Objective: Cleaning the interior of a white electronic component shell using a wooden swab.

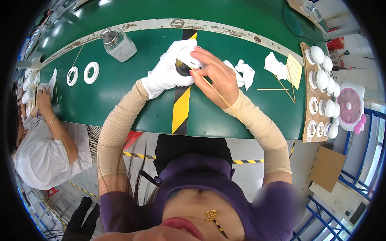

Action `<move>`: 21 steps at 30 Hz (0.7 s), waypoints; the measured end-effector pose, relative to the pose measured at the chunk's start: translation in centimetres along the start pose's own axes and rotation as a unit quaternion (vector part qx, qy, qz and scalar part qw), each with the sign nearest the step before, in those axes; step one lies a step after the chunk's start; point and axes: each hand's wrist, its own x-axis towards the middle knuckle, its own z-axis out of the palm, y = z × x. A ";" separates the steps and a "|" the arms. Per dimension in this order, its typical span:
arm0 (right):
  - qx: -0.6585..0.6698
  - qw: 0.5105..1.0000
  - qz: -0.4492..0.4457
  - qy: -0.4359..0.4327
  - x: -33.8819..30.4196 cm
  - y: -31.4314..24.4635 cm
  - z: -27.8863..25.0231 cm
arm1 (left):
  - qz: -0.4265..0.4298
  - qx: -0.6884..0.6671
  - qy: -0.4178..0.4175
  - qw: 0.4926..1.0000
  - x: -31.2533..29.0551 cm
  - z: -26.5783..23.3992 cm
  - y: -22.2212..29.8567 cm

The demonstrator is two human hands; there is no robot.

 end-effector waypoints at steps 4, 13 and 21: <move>-0.019 1.000 0.007 -0.018 0.7 -0.3 0.3 | 0.016 0.003 0.000 1.000 0.1 -0.2 -0.1; -0.032 0.999 0.024 -0.028 1.1 -0.8 0.1 | 0.030 0.013 0.007 0.999 0.0 -0.2 -0.4; -0.033 0.999 0.032 -0.025 1.0 -0.6 -0.2 | 0.027 0.017 0.003 0.999 0.1 -0.1 -0.1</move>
